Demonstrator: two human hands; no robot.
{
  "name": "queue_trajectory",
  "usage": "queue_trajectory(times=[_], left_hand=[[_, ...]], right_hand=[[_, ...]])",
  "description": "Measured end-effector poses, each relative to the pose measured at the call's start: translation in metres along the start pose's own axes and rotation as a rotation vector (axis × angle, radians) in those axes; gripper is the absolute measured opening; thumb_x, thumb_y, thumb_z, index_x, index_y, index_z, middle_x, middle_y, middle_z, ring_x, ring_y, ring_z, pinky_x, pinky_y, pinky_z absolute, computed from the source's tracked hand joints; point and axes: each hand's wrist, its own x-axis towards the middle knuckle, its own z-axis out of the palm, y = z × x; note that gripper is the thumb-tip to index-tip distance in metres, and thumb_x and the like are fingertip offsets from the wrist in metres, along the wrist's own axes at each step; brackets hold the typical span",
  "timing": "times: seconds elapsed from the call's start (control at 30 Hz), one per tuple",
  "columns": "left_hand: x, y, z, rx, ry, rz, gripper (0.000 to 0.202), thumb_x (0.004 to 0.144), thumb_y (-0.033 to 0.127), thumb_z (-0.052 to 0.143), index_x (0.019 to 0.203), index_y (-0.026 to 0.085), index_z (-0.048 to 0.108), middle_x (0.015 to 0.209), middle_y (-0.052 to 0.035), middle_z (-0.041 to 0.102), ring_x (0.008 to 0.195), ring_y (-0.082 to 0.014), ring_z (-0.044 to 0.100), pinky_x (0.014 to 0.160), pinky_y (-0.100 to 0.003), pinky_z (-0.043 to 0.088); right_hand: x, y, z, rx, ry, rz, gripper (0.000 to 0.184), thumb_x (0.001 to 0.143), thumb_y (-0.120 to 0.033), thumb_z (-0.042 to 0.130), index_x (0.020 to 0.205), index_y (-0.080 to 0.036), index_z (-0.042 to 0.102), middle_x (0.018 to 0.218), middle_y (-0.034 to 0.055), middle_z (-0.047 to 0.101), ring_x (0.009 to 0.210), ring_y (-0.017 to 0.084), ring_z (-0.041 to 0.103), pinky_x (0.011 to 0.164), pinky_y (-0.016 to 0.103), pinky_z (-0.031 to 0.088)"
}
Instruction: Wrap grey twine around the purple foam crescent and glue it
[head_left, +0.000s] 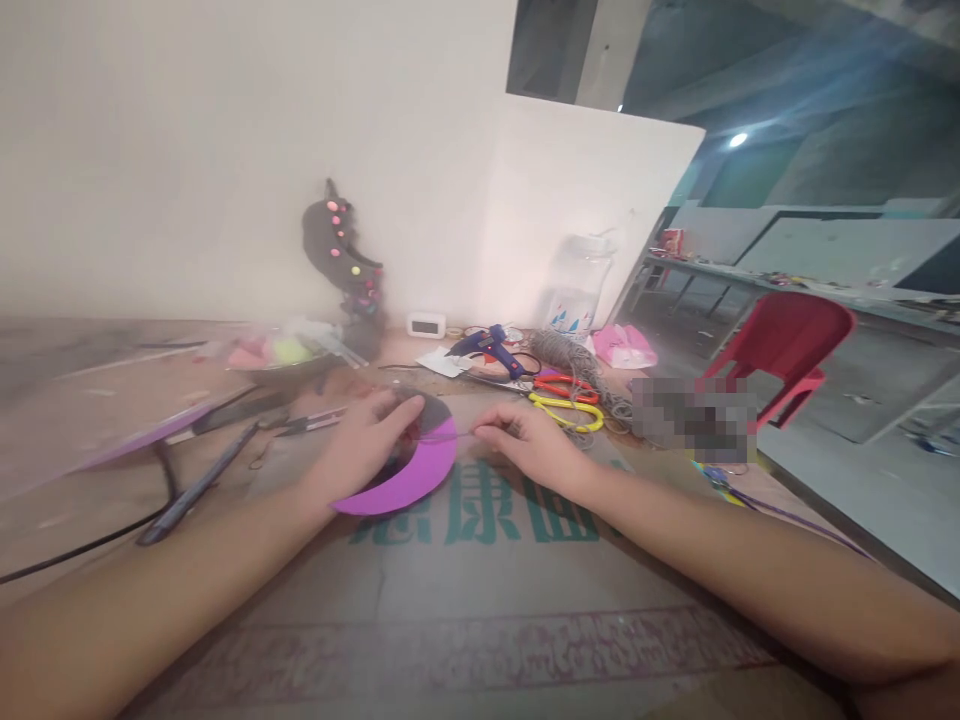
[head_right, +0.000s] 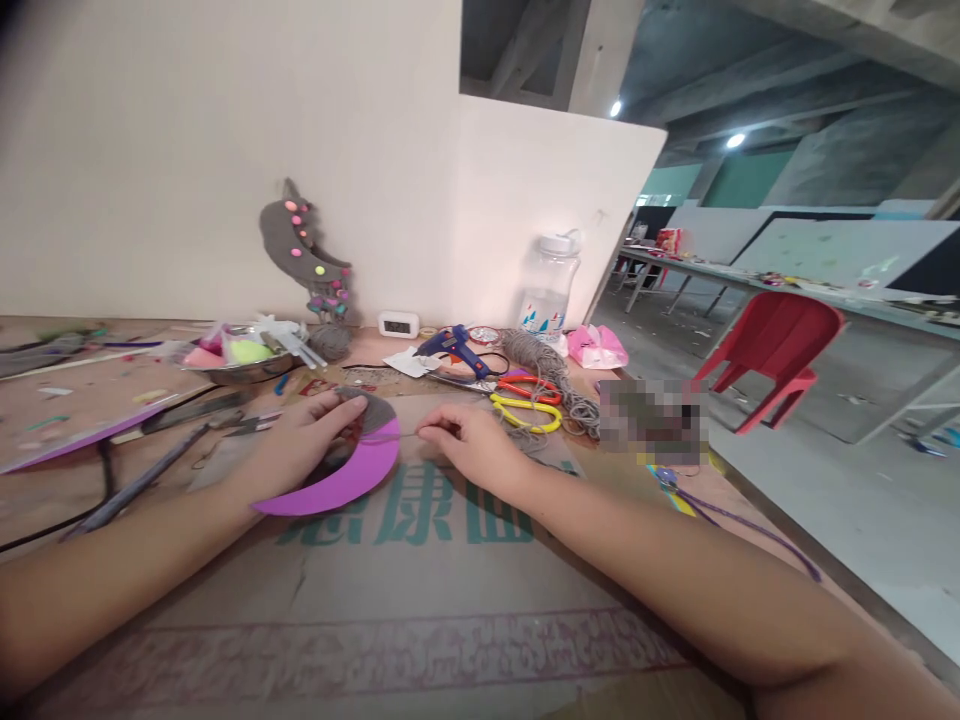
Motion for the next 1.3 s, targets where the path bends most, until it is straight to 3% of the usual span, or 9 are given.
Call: queue_trajectory(times=[0.27, 0.67, 0.77, 0.83, 0.9, 1.1, 1.2, 1.3], left_hand=[[0.0005, -0.0009, 0.0033, -0.054, -0.040, 0.026, 0.036, 0.083, 0.047, 0.053, 0.066, 0.016, 0.053, 0.061, 0.0024, 0.053, 0.056, -0.0092, 0.048, 0.054, -0.023, 0.036], [-0.0030, 0.0017, 0.0033, -0.006, -0.110, 0.041, 0.041, 0.084, 0.053, 0.050, 0.065, 0.016, 0.055, 0.059, 0.0016, 0.054, 0.056, -0.0114, 0.050, 0.056, -0.025, 0.038], [-0.0029, 0.0018, 0.0039, -0.012, -0.104, 0.036, 0.041, 0.083, 0.053, 0.051, 0.065, 0.016, 0.055, 0.058, 0.0019, 0.054, 0.055, -0.0114, 0.050, 0.056, -0.025, 0.038], [-0.0030, 0.0018, 0.0042, -0.027, -0.107, 0.038, 0.041, 0.083, 0.053, 0.050, 0.066, 0.016, 0.055, 0.059, 0.0019, 0.055, 0.056, -0.0118, 0.051, 0.057, -0.025, 0.039], [-0.0034, 0.0016, 0.0046, -0.048, -0.109, 0.043, 0.040, 0.083, 0.053, 0.050, 0.067, 0.017, 0.055, 0.059, 0.0018, 0.055, 0.057, -0.0121, 0.052, 0.058, -0.025, 0.039], [-0.0036, 0.0006, 0.0053, -0.083, -0.100, 0.090, 0.039, 0.083, 0.052, 0.051, 0.067, 0.016, 0.056, 0.061, 0.0008, 0.057, 0.058, -0.0124, 0.052, 0.060, -0.026, 0.040], [-0.0031, 0.0011, 0.0054, -0.089, -0.114, 0.099, 0.039, 0.083, 0.052, 0.052, 0.068, 0.016, 0.058, 0.063, 0.0000, 0.058, 0.059, -0.0125, 0.053, 0.060, -0.025, 0.041], [-0.0031, 0.0024, 0.0053, -0.081, -0.140, 0.089, 0.039, 0.082, 0.052, 0.053, 0.068, 0.016, 0.058, 0.062, -0.0003, 0.059, 0.058, -0.0121, 0.053, 0.058, -0.025, 0.040]], right_hand=[[-0.0002, -0.0038, -0.0044, 0.027, 0.029, 0.025, 0.019, 0.091, -0.032, 0.045, 0.077, -0.020, 0.049, 0.065, -0.0050, 0.051, 0.050, 0.009, 0.041, 0.051, 0.024, 0.033], [0.0028, -0.0033, -0.0059, -0.051, 0.079, 0.020, 0.020, 0.092, -0.032, 0.043, 0.078, -0.020, 0.051, 0.068, -0.0022, 0.055, 0.058, 0.012, 0.046, 0.058, 0.026, 0.038], [0.0013, -0.0030, -0.0052, -0.091, 0.105, -0.027, 0.016, 0.090, -0.030, 0.047, 0.097, -0.020, 0.057, 0.095, 0.0036, 0.063, 0.081, 0.016, 0.055, 0.074, 0.031, 0.044], [-0.0005, -0.0044, -0.0052, -0.121, 0.179, -0.086, 0.029, 0.089, -0.030, 0.049, 0.116, -0.022, 0.054, 0.120, 0.0066, 0.059, 0.099, 0.019, 0.054, 0.084, 0.034, 0.043], [-0.0024, -0.0064, -0.0053, -0.130, 0.216, -0.123, 0.036, 0.090, -0.032, 0.048, 0.124, -0.024, 0.052, 0.128, 0.0073, 0.055, 0.103, 0.020, 0.053, 0.087, 0.036, 0.043], [-0.0014, -0.0064, -0.0016, -0.171, 0.051, -0.119, 0.035, 0.083, -0.040, 0.061, 0.113, -0.022, 0.062, 0.108, 0.0072, 0.066, 0.096, 0.022, 0.057, 0.088, 0.039, 0.044], [0.0019, -0.0050, -0.0006, -0.170, -0.067, -0.112, 0.022, 0.082, -0.038, 0.061, 0.093, -0.021, 0.068, 0.097, 0.0058, 0.067, 0.089, 0.021, 0.057, 0.081, 0.035, 0.045], [0.0030, -0.0056, -0.0016, -0.115, -0.126, -0.109, 0.021, 0.085, -0.036, 0.057, 0.080, -0.019, 0.067, 0.088, 0.0046, 0.066, 0.082, 0.018, 0.057, 0.075, 0.031, 0.045]])
